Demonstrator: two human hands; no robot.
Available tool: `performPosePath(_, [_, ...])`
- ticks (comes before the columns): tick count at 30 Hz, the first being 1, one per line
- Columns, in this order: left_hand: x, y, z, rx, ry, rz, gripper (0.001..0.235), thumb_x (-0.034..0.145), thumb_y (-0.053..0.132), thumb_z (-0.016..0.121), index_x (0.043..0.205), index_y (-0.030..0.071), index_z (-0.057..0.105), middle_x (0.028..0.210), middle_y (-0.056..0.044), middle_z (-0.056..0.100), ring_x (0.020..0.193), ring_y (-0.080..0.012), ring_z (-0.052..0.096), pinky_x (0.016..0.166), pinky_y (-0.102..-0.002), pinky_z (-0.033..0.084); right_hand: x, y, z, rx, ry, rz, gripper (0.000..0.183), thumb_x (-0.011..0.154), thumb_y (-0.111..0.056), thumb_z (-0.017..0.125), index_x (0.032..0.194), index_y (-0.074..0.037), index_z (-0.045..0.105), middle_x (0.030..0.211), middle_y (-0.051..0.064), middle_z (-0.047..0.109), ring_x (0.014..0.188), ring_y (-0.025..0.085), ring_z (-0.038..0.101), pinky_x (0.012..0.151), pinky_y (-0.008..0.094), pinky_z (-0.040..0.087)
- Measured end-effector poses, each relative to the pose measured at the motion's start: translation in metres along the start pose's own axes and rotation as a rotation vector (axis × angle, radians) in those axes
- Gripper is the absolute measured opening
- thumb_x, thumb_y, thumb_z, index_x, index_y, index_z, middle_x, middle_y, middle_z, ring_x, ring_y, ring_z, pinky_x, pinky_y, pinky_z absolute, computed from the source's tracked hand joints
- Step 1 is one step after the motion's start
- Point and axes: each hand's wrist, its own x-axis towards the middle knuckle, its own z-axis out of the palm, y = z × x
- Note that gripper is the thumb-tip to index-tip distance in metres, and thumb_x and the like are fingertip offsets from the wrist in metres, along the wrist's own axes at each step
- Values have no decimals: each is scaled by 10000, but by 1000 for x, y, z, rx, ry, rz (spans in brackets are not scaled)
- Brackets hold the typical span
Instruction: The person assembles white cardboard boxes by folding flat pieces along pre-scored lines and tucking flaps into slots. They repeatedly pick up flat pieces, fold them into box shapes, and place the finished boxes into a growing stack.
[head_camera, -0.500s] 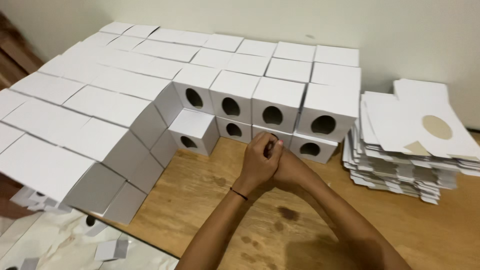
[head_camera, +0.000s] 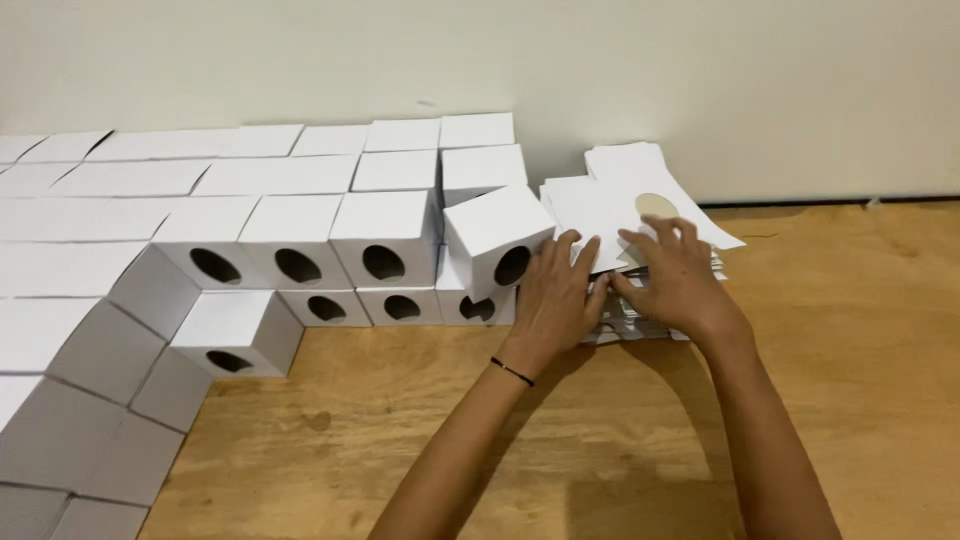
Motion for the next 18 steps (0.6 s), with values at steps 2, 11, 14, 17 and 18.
performPosePath(2, [-2,-13,26,40,-15,-5,405,915,262,602,1217,-6,631,1129,-206,565,992,-371,582,756,-463,477,-3,-3,-20,80,-115,61,598,890,-409,645,1413,-129,568,1492,195,459,1428,416,338,1119,564,291])
performPosePath(11, [-8,-44,-8,-176,8,-164,221,952,266,560,1050,90,652,859,-72,670,785,-247,685,638,-329,562,-5,-3,-36,222,-210,125,530,906,-436,649,1346,-143,634,1509,170,498,1447,352,398,1165,522,234])
performPosePath(14, [-7,-48,-33,-317,58,-356,213,980,226,540,855,113,671,672,-58,686,625,-181,652,529,-294,531,-3,1,-31,211,-214,117,552,896,-465,656,1354,-158,629,1507,160,501,1442,347,407,1154,530,238])
performPosePath(17, [-7,-58,-42,-424,22,-476,279,954,225,553,712,139,662,549,-32,623,523,-117,564,479,-269,469,-3,0,-34,215,-217,119,550,898,-459,658,1356,-157,623,1510,156,500,1443,346,408,1156,528,237])
performPosePath(18, [-9,-62,-41,-473,-26,-521,285,928,226,576,663,153,650,513,-13,589,508,-100,530,475,-262,445,-4,-1,-35,218,-218,126,546,898,-456,658,1353,-157,623,1511,151,502,1443,339,409,1159,520,238])
